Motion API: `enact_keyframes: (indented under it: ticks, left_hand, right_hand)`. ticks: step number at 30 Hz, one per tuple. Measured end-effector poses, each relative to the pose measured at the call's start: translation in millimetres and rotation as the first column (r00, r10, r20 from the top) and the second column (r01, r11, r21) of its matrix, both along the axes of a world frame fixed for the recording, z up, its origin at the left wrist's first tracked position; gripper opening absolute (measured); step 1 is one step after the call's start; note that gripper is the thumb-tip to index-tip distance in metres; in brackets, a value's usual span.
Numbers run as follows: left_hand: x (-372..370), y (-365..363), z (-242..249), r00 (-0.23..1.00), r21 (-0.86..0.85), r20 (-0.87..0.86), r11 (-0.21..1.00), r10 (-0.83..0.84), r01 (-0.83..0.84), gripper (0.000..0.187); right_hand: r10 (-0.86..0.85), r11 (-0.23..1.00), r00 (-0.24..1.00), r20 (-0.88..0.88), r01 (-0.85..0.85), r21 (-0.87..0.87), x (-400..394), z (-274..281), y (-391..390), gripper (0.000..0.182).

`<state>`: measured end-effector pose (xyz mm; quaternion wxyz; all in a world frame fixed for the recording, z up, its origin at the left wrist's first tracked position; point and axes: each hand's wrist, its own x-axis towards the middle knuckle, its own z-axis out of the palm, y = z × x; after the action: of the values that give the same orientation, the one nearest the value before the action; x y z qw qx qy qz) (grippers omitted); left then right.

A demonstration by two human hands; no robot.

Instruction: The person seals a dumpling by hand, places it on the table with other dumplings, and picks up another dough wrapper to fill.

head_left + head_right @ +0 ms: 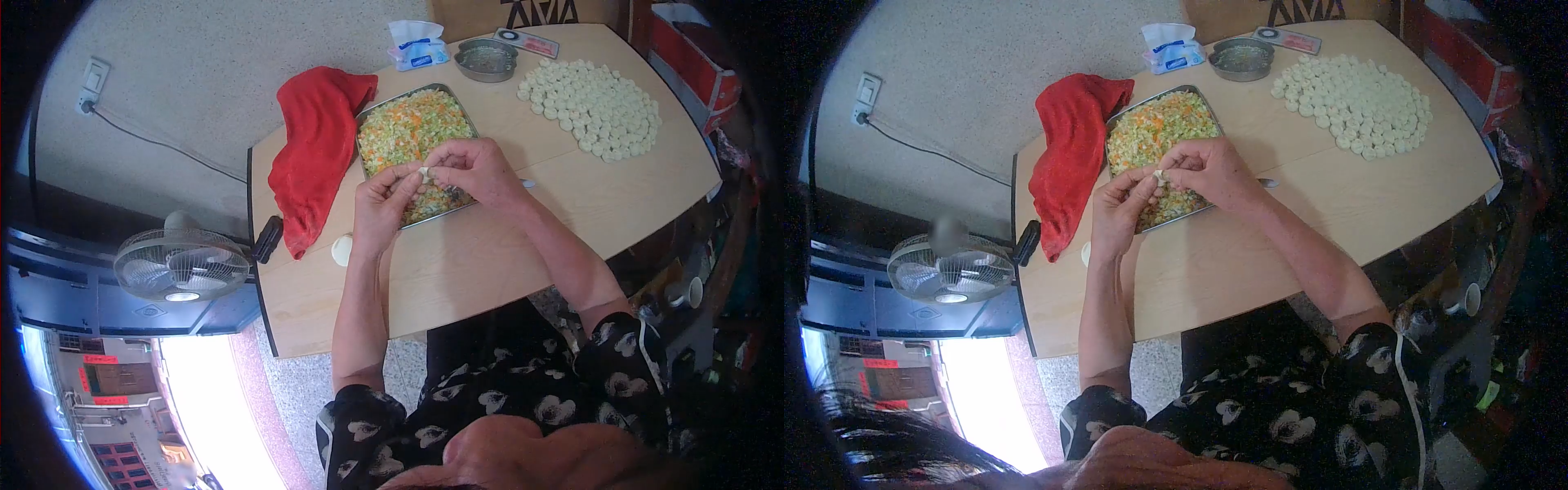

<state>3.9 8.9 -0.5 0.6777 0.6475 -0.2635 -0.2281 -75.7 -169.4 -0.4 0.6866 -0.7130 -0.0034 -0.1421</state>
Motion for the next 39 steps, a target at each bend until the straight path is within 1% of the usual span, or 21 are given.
enact_keyframes:
  ticks: [2,5,8,11,14,17,20,23,26,29,32,35,38,39]
  left_hand:
    - [0.0,-0.2,-0.6,1.000,0.022,0.025,1.000,-0.002,0.002,0.023]
    - [-1.6,-1.0,0.7,0.999,0.053,0.029,0.998,0.017,-0.019,0.025]
    - [-10.2,-9.9,4.9,0.996,-0.101,-0.060,0.992,0.071,-0.077,0.023]
    - [-2.1,-6.7,-6.8,0.998,-0.110,-0.022,0.992,0.062,-0.064,0.021]
    - [-3.3,-7.8,-7.5,0.996,-0.107,-0.009,0.991,0.085,-0.086,0.020]
    - [0.3,-5.9,-10.8,0.999,-0.086,-0.006,0.995,0.053,-0.054,0.020]
    - [-1.7,-3.6,-3.6,0.998,-0.032,-0.047,0.998,0.049,-0.050,0.020]
    - [-2.7,-2.2,0.9,0.997,-0.012,-0.060,0.999,0.046,-0.047,0.021]
    - [-2.5,-1.5,0.4,0.999,-0.002,-0.034,0.999,0.033,-0.033,0.022]
    - [-3.0,-2.3,-0.3,1.000,-0.014,0.004,1.000,0.027,-0.027,0.023]
    - [-1.2,-1.1,-3.4,1.000,0.005,0.009,1.000,0.024,-0.024,0.023]
    - [-0.1,0.3,-2.4,1.000,0.037,0.026,0.999,0.004,-0.005,0.023]
    - [0.1,-2.5,-4.8,1.000,-0.039,0.027,0.999,-0.006,0.007,0.024]
    - [-1.9,-4.2,-4.6,1.000,-0.069,0.004,0.998,-0.013,0.013,0.025]
  right_hand:
    - [0.003,1.000,1.000,-0.009,-0.003,-0.015,0.2,-1.2,-0.7,0.011]
    - [0.012,0.997,0.999,-0.042,-0.009,0.080,2.7,-6.9,-2.0,0.011]
    - [0.007,0.983,0.999,-0.040,0.000,0.182,3.4,-8.9,-1.0,0.011]
    - [0.025,0.981,0.999,-0.046,-0.016,0.196,3.6,-9.0,-1.0,0.012]
    - [0.025,0.983,0.999,-0.026,-0.020,0.182,3.4,-10.7,-1.7,0.011]
    - [0.025,0.996,0.999,-0.044,-0.021,0.087,3.9,-11.6,-2.3,0.011]
    - [0.039,0.999,0.999,-0.005,-0.039,-0.005,4.0,-12.0,-3.8,0.012]
    - [0.006,0.999,0.999,0.044,-0.004,-0.040,2.6,-6.8,1.1,0.014]
    - [0.011,0.995,0.998,0.069,-0.004,-0.104,0.0,-3.4,2.5,0.014]
    - [-0.001,0.996,0.999,0.048,0.005,-0.090,1.0,-6.5,4.4,0.009]
    - [0.013,1.000,0.996,0.087,-0.011,-0.028,3.5,-15.3,6.1,0.007]
    - [0.014,1.000,1.000,0.018,-0.013,-0.019,1.8,-12.6,4.9,0.010]
    - [0.018,0.992,0.999,0.032,-0.022,0.122,1.7,-7.8,2.5,0.010]
    - [0.007,0.993,1.000,0.018,-0.009,0.122,1.1,-6.0,1.9,0.010]
